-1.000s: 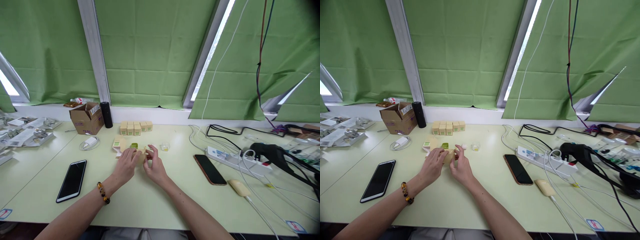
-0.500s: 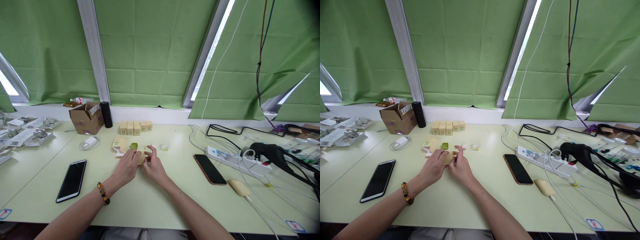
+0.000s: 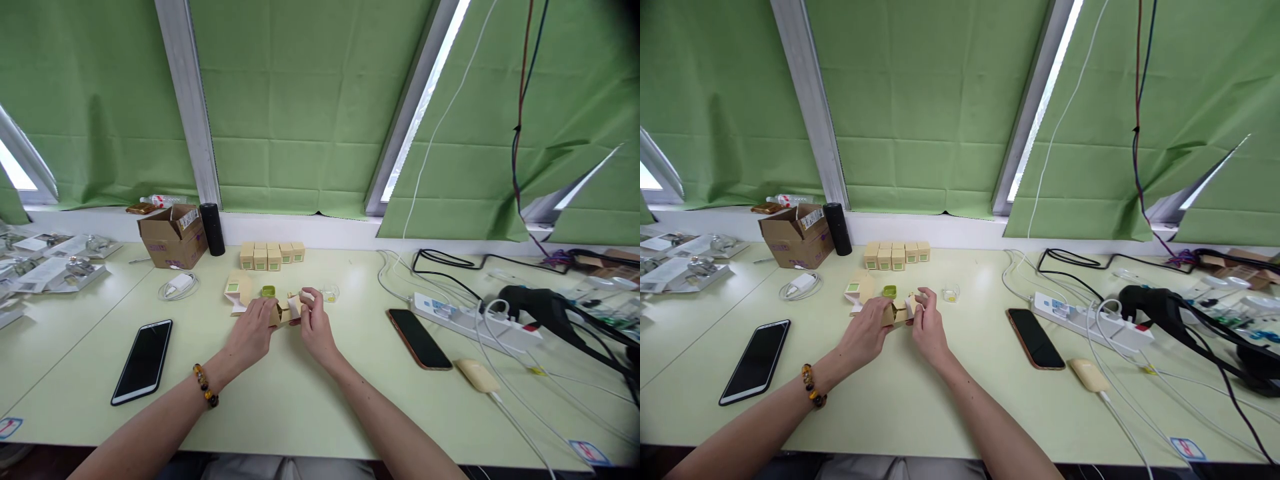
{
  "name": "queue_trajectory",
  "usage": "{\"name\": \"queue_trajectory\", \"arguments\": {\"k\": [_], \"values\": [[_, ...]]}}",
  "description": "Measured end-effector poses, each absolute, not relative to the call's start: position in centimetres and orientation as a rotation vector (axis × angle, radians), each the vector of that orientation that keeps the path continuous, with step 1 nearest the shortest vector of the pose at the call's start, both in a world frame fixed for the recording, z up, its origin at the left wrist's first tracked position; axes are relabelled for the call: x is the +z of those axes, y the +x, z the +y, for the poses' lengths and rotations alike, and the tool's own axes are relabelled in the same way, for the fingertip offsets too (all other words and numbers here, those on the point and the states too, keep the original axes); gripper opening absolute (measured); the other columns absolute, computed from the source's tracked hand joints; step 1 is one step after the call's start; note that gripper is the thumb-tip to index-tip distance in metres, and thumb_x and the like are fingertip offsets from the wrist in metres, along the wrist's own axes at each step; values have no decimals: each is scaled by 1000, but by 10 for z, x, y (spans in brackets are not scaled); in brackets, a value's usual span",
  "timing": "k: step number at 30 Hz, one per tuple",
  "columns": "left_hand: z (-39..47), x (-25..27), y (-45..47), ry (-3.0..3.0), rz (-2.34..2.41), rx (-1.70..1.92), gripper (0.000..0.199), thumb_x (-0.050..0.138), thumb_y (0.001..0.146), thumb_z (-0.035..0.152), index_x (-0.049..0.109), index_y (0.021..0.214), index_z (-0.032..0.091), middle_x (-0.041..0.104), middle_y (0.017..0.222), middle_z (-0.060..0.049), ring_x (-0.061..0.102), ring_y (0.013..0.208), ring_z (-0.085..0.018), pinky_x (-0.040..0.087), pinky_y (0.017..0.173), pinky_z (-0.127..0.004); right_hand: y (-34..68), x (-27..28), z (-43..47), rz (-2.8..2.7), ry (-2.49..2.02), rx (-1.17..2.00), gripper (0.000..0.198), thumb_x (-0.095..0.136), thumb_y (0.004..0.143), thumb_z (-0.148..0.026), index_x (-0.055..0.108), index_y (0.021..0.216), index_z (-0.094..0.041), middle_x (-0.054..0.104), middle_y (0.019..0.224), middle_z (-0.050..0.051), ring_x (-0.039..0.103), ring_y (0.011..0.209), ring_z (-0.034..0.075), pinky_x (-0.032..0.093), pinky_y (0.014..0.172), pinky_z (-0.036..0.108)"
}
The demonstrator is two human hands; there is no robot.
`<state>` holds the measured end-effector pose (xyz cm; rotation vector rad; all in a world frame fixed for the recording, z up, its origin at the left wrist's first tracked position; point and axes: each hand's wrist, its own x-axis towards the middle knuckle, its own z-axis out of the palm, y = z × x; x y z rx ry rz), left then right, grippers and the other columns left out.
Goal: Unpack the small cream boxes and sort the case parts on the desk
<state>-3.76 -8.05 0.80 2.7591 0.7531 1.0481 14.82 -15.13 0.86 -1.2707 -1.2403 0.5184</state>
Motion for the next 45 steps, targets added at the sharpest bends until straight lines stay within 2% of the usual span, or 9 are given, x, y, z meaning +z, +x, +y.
{"name": "queue_trajectory", "arguments": {"k": [5, 10, 12, 16, 19, 23, 33, 41, 45], "values": [[-81, 7, -37, 2713, 715, 1024, 47, 57, 93, 9, 44, 135, 22, 58, 128, -15, 58, 122, -31, 56, 95, -50, 154, 12, -149, -1099, -1211, 590, 36, 40, 106, -49, 40, 133, -25, 69, 125, 16, 72, 59, 17, 65, 61, 36], [-84, 11, -37, 2667, 722, 1014, 47, 56, 94, 9, 46, 137, 22, 60, 128, -14, 59, 122, -30, 56, 99, -50, 161, 5, -141, -1023, -1192, 630, 33, 39, 105, -47, 40, 130, -25, 69, 122, 14, 70, 59, 17, 62, 52, 34], [-85, 12, -36, 2663, 720, 1017, 53, 56, 93, 8, 44, 143, 22, 60, 131, -15, 59, 124, -30, 55, 101, -50, 163, 3, -140, -1078, -1223, 525, 29, 39, 105, -39, 43, 131, -25, 67, 124, 14, 71, 69, 18, 63, 57, 33], [-85, 10, -36, 2666, 729, 1032, 66, 56, 92, 7, 38, 154, 24, 59, 133, -15, 58, 124, -31, 55, 102, -52, 166, 3, -141, -1314, -1323, 36, 30, 42, 96, -15, 63, 116, -24, 63, 125, 12, 65, 111, 26, 62, 85, 44], [-86, 7, -35, 2674, 724, 1031, 71, 55, 93, 9, 33, 159, 25, 59, 130, -16, 59, 121, -31, 56, 100, -53, 169, 5, -143, -1455, -1269, -241, 40, 43, 87, -2, 72, 104, -25, 68, 116, 11, 57, 119, 29, 58, 94, 52], [-86, 7, -35, 2684, 717, 1041, 77, 55, 92, 8, 27, 162, 26, 59, 127, -15, 59, 118, -30, 57, 99, -52, 171, 6, -146, -1605, -1129, -313, 56, 42, 80, 3, 72, 118, -26, 76, 108, 7, 60, 118, 30, 58, 95, 56], [-88, 13, -35, 2650, 696, 1148, 80, 52, 92, 5, 24, 164, 26, 57, 129, -17, 58, 119, -30, 58, 98, -51, 160, 10, -154, -1762, -1070, -358, 60, 52, 90, -5, 57, 143, -32, 77, 118, 6, 59, 131, 32, 52, 104, 60], [-86, 10, -35, 2674, 803, 1189, 79, 51, 93, 4, 23, 164, 25, 56, 130, -16, 56, 122, -30, 57, 100, -49, 159, 13, -154, -1668, -1084, -426, 39, 57, 93, -8, 69, 123, -30, 78, 88, 5, 67, 110, 32, 50, 94, 55], [-84, 7, -36, 2774, 820, 1190, 78, 47, 94, 3, 23, 165, 25, 56, 130, -17, 56, 121, -31, 59, 96, -48, 157, 12, -152, -1661, -1152, -385, 28, 61, 94, -12, 72, 115, -27, 76, 82, 4, 66, 99, 30, 48, 88, 51]]}}
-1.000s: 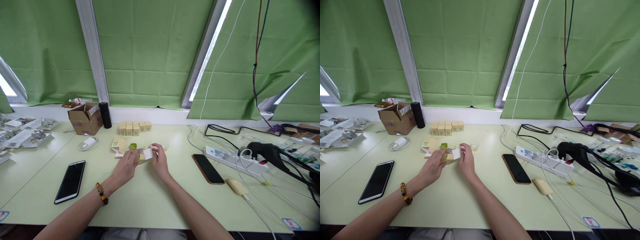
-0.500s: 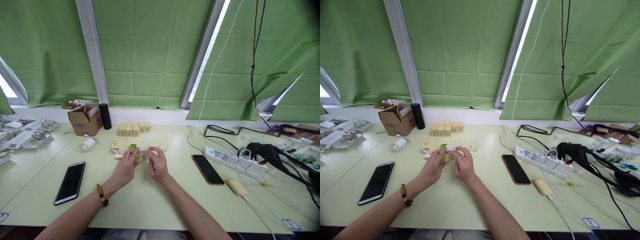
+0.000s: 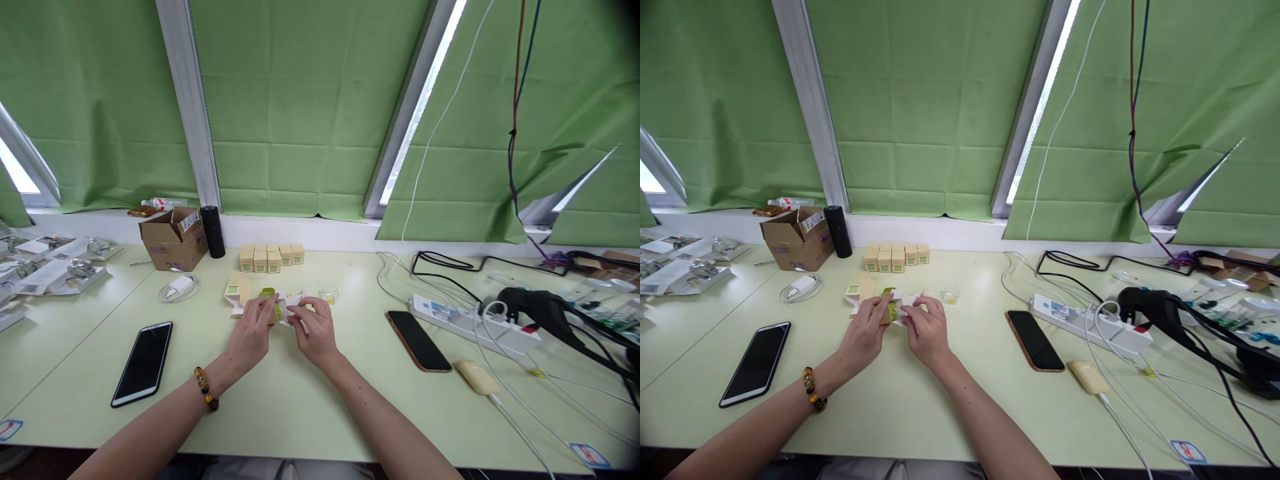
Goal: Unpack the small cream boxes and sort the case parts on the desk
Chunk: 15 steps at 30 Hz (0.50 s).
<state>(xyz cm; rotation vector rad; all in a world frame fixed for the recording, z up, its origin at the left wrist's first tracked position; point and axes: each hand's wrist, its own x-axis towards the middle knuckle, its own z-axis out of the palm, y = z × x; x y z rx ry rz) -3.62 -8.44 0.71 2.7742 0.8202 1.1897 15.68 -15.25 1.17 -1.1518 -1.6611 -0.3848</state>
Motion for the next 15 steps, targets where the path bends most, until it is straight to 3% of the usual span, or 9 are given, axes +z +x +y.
{"name": "queue_trajectory", "arguments": {"k": [6, 10, 15], "values": [[-86, 8, -37, 3005, 847, 1165, 83, 42, 89, -4, 27, 164, 28, 55, 124, -17, 56, 115, -31, 62, 77, -38, 153, 10, -149, -1574, -1338, -30, 13, 72, 89, -21, 75, 101, -26, 76, 79, 4, 61, 96, 29, 47, 88, 48], [-88, 9, -37, 3158, 830, 1155, 90, 40, 84, -10, 29, 164, 30, 53, 124, -16, 56, 117, -30, 60, 78, -36, 150, 8, -146, -1448, -1358, 274, 9, 71, 84, -20, 73, 90, -26, 75, 84, 3, 60, 98, 27, 46, 94, 45], [-91, 9, -36, 3218, 816, 1167, 91, 42, 82, -11, 35, 161, 33, 53, 123, -14, 56, 115, -29, 59, 80, -37, 147, 0, -140, -1336, -1324, 423, 8, 64, 81, -22, 69, 76, -24, 74, 91, 4, 62, 102, 27, 46, 94, 42]]}}
